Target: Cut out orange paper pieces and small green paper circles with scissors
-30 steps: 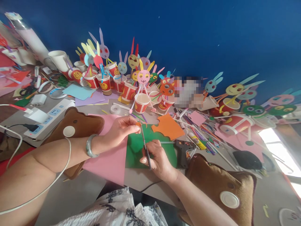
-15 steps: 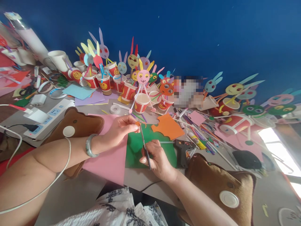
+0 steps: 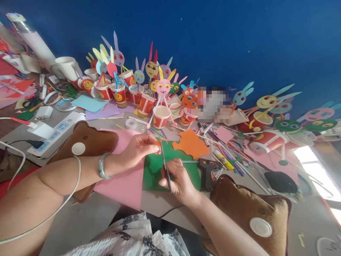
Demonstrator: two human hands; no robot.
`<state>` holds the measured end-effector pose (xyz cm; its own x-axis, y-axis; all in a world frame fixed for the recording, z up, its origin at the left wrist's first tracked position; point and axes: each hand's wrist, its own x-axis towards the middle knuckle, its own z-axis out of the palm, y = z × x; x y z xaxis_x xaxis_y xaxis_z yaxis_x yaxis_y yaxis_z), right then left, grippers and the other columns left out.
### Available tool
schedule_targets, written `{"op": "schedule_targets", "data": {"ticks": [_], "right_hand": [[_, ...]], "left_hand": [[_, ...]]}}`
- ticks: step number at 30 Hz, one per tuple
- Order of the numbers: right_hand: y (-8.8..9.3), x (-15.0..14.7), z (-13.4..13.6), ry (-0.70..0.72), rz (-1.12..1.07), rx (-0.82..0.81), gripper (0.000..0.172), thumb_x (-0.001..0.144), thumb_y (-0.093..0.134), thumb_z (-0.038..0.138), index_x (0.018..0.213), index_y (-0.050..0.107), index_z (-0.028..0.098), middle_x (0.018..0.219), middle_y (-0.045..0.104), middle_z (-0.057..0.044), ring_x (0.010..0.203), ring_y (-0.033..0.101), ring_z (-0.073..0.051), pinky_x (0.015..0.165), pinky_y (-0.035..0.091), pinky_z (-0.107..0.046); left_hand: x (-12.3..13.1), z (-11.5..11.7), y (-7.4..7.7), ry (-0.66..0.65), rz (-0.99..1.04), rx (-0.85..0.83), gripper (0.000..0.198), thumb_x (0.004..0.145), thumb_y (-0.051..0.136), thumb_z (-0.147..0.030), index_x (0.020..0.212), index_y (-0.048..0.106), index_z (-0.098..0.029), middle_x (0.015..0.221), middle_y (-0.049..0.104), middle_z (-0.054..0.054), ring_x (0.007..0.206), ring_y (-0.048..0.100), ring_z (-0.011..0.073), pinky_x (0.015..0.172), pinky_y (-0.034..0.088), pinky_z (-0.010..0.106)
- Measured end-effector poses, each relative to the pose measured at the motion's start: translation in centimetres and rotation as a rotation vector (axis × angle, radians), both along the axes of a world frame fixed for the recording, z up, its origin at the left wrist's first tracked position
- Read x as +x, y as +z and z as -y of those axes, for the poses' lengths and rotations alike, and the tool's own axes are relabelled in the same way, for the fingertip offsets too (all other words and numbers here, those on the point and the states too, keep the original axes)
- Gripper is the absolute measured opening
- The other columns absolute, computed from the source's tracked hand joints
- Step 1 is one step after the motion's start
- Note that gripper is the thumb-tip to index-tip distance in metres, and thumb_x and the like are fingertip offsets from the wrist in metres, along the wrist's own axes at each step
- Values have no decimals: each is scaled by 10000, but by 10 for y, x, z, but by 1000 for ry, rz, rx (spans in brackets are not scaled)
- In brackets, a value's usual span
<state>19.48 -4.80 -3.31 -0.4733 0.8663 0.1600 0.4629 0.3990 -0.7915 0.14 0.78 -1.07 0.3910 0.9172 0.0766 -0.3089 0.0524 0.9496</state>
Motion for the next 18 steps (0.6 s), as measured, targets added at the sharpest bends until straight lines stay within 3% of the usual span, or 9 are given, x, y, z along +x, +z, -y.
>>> {"op": "schedule_targets", "data": {"ticks": [18], "right_hand": [[6, -2, 0, 14, -3, 10, 686, 830, 331, 849, 637, 475, 207, 620, 535, -13, 633, 461, -175, 723, 379, -357]], "left_hand": [[-3, 3, 8, -25, -93, -17, 132, 733, 676, -207, 680, 576, -139, 687, 579, 3, 686, 507, 106, 656, 415, 264]]}}
